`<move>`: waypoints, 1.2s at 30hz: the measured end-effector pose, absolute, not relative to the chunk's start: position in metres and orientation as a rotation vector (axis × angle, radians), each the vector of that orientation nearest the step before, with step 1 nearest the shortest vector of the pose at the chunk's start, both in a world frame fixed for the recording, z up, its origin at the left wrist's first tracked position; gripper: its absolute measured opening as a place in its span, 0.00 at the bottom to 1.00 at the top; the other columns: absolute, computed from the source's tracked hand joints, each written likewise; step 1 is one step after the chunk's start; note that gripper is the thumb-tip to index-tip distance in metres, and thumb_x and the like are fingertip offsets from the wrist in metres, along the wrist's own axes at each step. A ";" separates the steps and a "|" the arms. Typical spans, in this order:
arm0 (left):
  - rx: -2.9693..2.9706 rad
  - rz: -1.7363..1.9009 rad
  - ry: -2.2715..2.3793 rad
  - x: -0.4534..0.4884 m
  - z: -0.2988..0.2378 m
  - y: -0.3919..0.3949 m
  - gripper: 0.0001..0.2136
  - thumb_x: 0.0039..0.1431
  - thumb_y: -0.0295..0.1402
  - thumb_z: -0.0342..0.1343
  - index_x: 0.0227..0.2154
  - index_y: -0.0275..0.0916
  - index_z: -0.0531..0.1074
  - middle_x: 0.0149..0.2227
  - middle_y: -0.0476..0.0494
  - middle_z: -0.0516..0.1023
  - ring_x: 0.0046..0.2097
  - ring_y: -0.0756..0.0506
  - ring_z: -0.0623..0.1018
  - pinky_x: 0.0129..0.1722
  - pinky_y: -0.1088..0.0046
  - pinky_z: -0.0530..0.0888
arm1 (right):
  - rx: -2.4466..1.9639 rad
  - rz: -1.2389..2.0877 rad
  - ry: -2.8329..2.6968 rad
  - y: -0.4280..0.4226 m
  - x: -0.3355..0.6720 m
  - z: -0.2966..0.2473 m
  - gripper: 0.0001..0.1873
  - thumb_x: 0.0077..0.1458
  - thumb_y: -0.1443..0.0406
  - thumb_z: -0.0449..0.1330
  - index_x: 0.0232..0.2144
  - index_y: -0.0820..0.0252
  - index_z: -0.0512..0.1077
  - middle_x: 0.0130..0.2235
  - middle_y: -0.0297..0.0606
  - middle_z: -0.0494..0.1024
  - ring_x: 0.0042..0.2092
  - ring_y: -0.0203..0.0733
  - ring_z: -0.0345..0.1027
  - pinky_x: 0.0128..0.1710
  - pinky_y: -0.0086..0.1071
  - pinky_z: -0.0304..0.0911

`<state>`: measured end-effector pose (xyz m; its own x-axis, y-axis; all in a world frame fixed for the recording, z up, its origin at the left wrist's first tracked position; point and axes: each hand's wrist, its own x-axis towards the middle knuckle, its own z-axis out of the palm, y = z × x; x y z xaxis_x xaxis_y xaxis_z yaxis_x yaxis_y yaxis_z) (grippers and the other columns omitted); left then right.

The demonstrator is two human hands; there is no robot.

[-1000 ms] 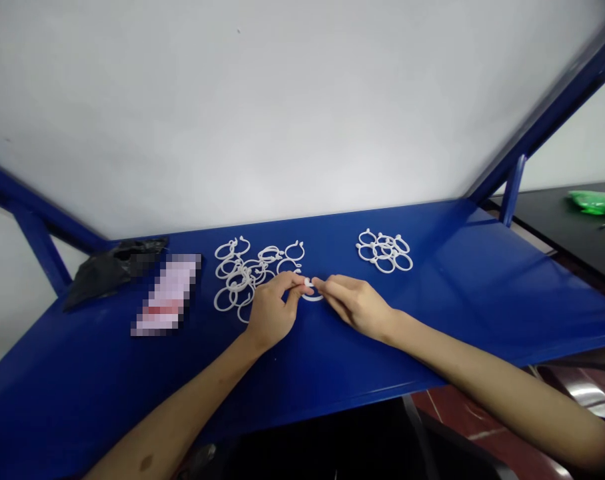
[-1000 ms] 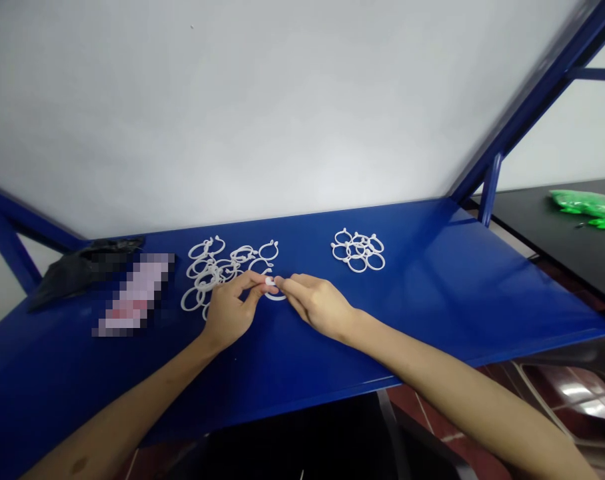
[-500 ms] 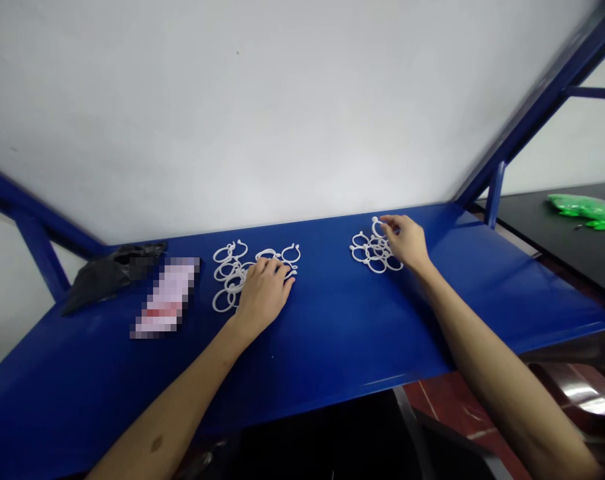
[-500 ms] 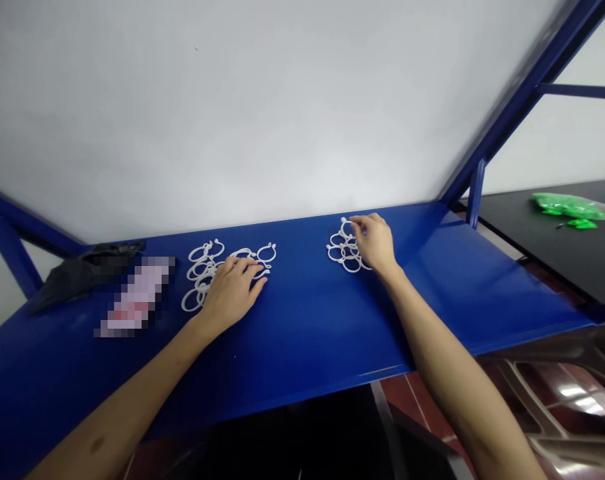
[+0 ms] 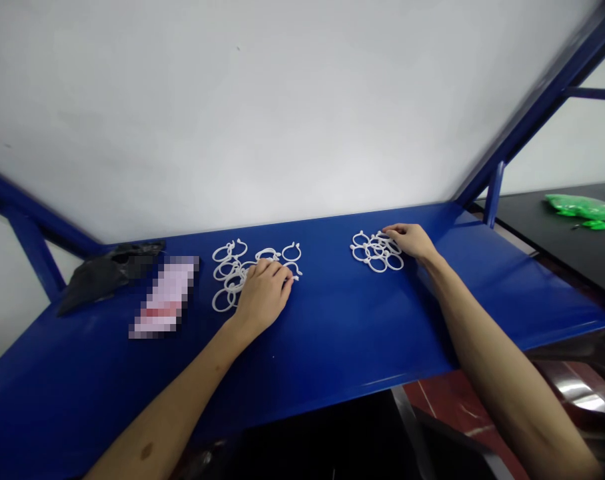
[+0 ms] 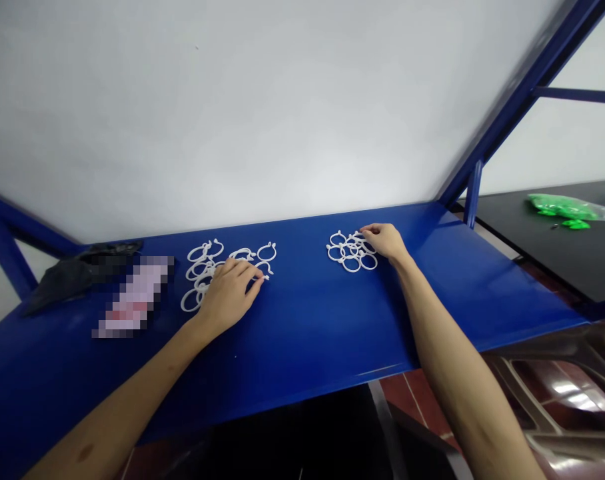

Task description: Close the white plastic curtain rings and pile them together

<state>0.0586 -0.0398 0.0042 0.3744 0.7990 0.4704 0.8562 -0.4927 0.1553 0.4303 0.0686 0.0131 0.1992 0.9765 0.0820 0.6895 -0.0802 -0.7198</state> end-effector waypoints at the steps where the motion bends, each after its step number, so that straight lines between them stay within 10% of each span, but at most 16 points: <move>1: -2.513 -0.743 -1.516 0.059 0.004 -0.040 0.06 0.65 0.31 0.53 0.34 0.41 0.74 0.36 0.43 0.78 0.45 0.38 0.72 0.45 0.59 0.67 | -1.838 0.567 -1.555 0.068 0.430 0.013 0.17 0.55 0.63 0.58 0.42 0.65 0.82 0.36 0.44 0.83 0.33 0.39 0.73 0.35 0.32 0.64; 13: -2.512 -0.922 -1.371 0.065 0.011 -0.045 0.06 0.67 0.31 0.53 0.35 0.42 0.74 0.34 0.46 0.79 0.41 0.40 0.73 0.43 0.61 0.68 | -1.610 0.032 -1.557 0.048 0.403 0.032 0.16 0.61 0.57 0.56 0.41 0.62 0.78 0.42 0.49 0.81 0.44 0.50 0.72 0.46 0.43 0.65; 22: -2.500 -1.150 -1.204 0.077 0.016 -0.055 0.04 0.66 0.31 0.56 0.37 0.42 0.75 0.33 0.48 0.80 0.38 0.44 0.74 0.43 0.64 0.71 | -0.987 0.969 -1.976 -0.039 0.285 0.024 0.14 0.62 0.54 0.61 0.45 0.56 0.71 0.35 0.35 0.79 0.35 0.39 0.73 0.38 0.35 0.70; 36: -2.571 -1.434 -1.391 0.083 0.006 -0.060 0.09 0.63 0.33 0.61 0.44 0.43 0.70 0.38 0.48 0.79 0.37 0.48 0.81 0.40 0.69 0.79 | -0.962 1.171 -1.765 -0.043 0.275 0.020 0.10 0.62 0.56 0.59 0.38 0.56 0.70 0.35 0.34 0.78 0.36 0.38 0.72 0.38 0.34 0.67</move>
